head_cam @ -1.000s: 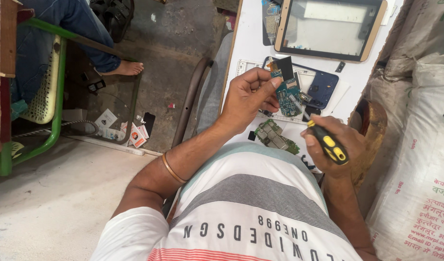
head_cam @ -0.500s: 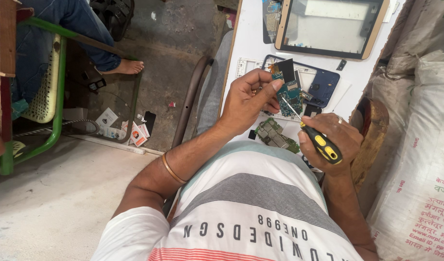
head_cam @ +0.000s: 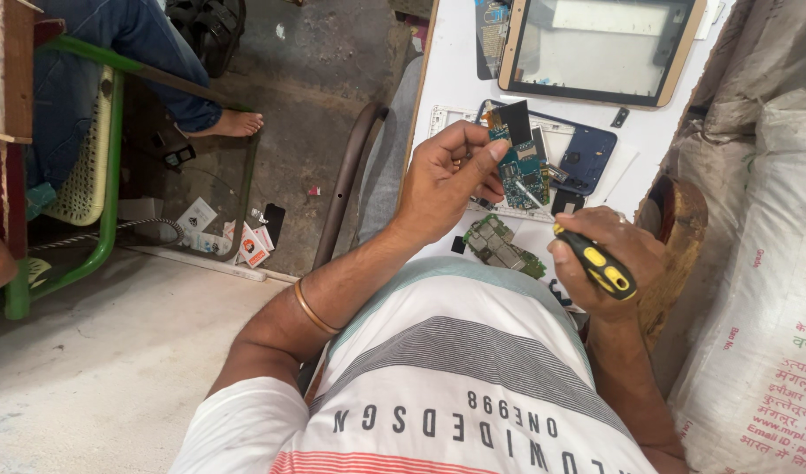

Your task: The person sits at a repair bench and uses a screwdriver to work on a disassembled smartphone motherboard, prying and adjusting components on the board. They hold the board in one hand while manipulating it with the screwdriver, with a tablet frame and other phone parts laid out on the bench.

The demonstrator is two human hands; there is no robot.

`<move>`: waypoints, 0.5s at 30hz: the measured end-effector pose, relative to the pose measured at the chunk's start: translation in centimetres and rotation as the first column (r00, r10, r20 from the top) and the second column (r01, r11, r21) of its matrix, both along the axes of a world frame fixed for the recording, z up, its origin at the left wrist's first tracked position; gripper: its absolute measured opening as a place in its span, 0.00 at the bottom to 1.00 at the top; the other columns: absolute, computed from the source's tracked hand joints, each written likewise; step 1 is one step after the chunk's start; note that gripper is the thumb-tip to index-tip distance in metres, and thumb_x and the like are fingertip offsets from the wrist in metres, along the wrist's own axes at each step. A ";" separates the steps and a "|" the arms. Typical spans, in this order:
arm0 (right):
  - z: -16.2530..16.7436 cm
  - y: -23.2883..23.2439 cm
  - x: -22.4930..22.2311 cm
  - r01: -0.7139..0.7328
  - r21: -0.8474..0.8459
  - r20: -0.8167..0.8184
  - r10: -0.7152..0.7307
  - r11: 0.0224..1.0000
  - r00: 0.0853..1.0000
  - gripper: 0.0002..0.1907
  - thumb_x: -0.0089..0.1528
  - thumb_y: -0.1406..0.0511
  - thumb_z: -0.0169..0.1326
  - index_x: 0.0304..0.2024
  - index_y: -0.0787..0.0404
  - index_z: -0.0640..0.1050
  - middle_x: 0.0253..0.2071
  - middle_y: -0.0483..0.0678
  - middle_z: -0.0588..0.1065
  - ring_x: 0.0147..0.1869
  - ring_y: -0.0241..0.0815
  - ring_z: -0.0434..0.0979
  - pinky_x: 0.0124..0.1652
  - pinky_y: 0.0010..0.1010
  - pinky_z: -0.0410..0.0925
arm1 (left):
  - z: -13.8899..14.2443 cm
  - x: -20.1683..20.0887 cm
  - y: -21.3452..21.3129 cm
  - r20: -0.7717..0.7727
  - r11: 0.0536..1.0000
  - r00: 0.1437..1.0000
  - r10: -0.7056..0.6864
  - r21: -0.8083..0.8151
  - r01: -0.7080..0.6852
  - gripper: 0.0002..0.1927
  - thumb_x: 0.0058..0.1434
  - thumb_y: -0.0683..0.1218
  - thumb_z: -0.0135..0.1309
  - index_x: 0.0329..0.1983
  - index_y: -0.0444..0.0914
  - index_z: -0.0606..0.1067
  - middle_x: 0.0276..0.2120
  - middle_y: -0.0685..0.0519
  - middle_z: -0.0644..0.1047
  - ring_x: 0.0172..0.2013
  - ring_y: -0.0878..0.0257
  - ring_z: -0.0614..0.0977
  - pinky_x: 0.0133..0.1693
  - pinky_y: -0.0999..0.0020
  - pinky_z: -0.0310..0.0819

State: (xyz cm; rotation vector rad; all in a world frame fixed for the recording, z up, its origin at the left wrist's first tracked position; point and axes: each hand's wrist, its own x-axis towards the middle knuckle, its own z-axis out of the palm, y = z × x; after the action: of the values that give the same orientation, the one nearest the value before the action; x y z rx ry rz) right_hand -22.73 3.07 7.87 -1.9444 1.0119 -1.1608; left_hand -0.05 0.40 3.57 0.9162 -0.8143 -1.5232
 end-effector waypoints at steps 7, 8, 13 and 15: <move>0.0 -0.3 0.5 0.024 -0.038 -0.008 -0.025 0.999 1.000 0.13 0.61 0.71 0.62 0.47 0.71 0.79 0.38 0.57 0.80 0.37 0.42 0.82 0.40 0.27 0.74 | 0.1 -0.3 -0.1 0.000 1.000 1.000 -0.009 -0.020 0.009 0.11 0.72 0.47 0.55 0.46 0.33 0.75 0.30 0.52 0.79 0.30 0.69 0.84 0.32 0.74 0.85; 0.0 -0.3 0.5 0.012 -0.040 -0.005 -0.012 0.999 1.000 0.13 0.61 0.71 0.62 0.47 0.71 0.79 0.36 0.56 0.79 0.36 0.42 0.82 0.40 0.27 0.74 | 0.1 -0.3 0.0 -0.009 1.000 1.000 -0.008 -0.023 0.008 0.11 0.72 0.47 0.55 0.46 0.33 0.75 0.30 0.52 0.79 0.30 0.69 0.84 0.32 0.74 0.85; 0.2 -0.1 0.2 0.020 0.004 -0.005 -0.020 1.000 1.000 0.12 0.62 0.71 0.61 0.48 0.70 0.79 0.34 0.53 0.79 0.35 0.40 0.82 0.40 0.26 0.74 | 0.3 -0.2 -0.1 0.038 1.000 0.999 -0.005 -0.029 0.006 0.11 0.71 0.48 0.55 0.46 0.33 0.75 0.29 0.53 0.79 0.29 0.69 0.84 0.31 0.75 0.85; 0.1 -0.1 0.2 0.023 0.018 0.047 -0.024 1.000 0.999 0.12 0.64 0.72 0.60 0.49 0.70 0.78 0.33 0.50 0.80 0.35 0.39 0.83 0.41 0.26 0.74 | 0.4 -0.2 -0.3 0.060 0.999 0.998 -0.007 -0.032 0.009 0.11 0.71 0.48 0.55 0.45 0.33 0.75 0.29 0.53 0.79 0.29 0.69 0.84 0.30 0.75 0.85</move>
State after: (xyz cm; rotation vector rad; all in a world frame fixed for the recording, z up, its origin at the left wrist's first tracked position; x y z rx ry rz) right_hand -22.49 2.97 7.99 -1.8872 1.0190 -1.2013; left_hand -0.29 0.13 3.94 0.9394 -0.8835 -1.4912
